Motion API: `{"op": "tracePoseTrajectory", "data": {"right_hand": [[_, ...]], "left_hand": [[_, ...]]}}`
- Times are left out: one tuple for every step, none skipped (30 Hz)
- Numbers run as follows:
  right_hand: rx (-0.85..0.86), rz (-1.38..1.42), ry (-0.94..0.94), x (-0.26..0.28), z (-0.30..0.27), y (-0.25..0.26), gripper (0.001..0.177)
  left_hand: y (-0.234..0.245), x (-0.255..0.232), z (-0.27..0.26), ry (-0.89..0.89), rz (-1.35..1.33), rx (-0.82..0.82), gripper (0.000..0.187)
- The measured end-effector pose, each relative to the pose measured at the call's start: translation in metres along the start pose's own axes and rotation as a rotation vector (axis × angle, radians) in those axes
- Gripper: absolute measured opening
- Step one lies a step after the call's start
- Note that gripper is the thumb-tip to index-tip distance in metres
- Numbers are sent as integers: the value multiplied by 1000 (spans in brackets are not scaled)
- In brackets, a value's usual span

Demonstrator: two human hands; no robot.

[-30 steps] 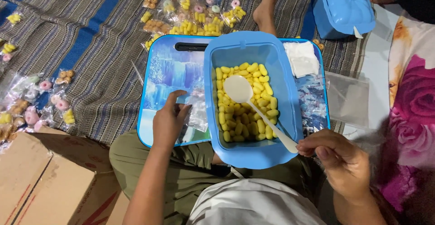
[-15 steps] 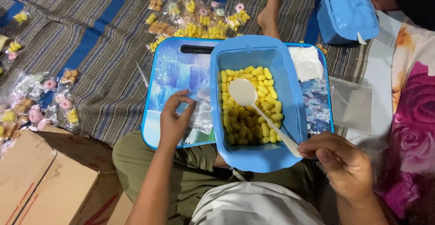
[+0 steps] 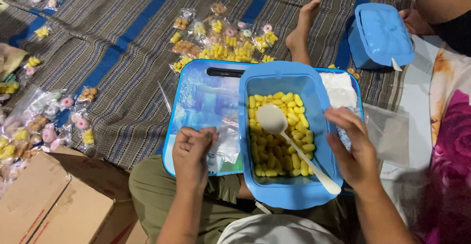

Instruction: Packing yellow snacks into small plastic bags using a spoon

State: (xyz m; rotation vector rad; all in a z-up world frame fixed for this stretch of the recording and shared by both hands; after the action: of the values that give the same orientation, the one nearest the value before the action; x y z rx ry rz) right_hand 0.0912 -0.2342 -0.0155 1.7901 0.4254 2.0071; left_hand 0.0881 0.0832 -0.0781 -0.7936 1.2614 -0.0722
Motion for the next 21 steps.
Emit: {"op": "tracePoseTrajectory", "data": {"right_hand": [[-49, -31, 110, 0, 9, -7, 42], [-47, -31, 114, -3, 11, -9, 42], [37, 12, 18, -7, 13, -12, 45], [120, 54, -82, -11, 13, -15, 49], [123, 55, -81, -11, 15, -17, 49], [138, 52, -105, -11, 15, -18, 49], [153, 49, -129, -12, 15, -20, 51], [150, 47, -132, -14, 15, -22, 51], [154, 56, -119, -15, 16, -24, 51], [160, 64, -103, -16, 17, -27, 52], [157, 62, -103, -15, 18, -27, 52], [157, 58, -89, -14, 19, -27, 50], [156, 54, -74, -13, 20, -28, 49], [154, 55, -69, -11, 22, -29, 49], [166, 57, -40, -9, 23, -30, 50], [179, 59, -14, -8, 24, -32, 50], [179, 59, -13, -5, 25, -33, 50], [201, 66, -6, -3, 24, -35, 51], [223, 73, 1, 0, 24, -37, 52], [228, 71, 2, 1, 24, -38, 52], [247, 83, 13, 2, 25, -40, 52]], "left_hand": [[-4, -1, -6, 8, 0, -52, 22], [-1, -1, -9, 4, 0, -55, 22], [2, 1, -12, 48, -52, 2, 24], [5, 2, -17, 96, -103, 58, 31], [3, -1, -20, 94, -102, 56, 31], [0, -3, -25, 125, -49, 60, 31], [-3, -5, -29, 156, 4, 64, 31], [-4, -7, -32, 161, 3, 67, 31], [-5, -9, -36, 156, 30, 89, 28], [-7, -11, -39, 148, 56, 111, 26], [-6, -11, -42, 150, 54, 113, 26], [-6, -11, -44, 129, 56, 151, 24], [-6, -12, -47, 108, 58, 189, 22], [-9, -15, -48, 104, 57, 191, 22], [-12, -17, -49, 92, 89, 226, 19], [-15, -20, -50, 84, 123, 260, 17], [-15, -20, -50, 83, 123, 261, 17], [-15, -20, -52, 74, 116, 279, 15], [-15, -20, -53, 64, 109, 297, 15], [-14, -19, -54, 64, 108, 292, 15], [-12, -17, -55, 55, 78, 297, 15]]}}
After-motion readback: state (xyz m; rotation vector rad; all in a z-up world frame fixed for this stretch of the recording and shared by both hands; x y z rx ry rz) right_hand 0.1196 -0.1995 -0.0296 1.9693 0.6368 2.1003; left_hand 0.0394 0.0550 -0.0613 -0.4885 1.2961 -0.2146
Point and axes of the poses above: each hand's wrist, its own z-axis towards the middle knuckle, its own y-axis out of the back of the hand, x = y × z, the point moved 1 cm from there along z, towards the middle knuckle, and after that the axes turned 13 degrees about -y, right-handed, at the moved point
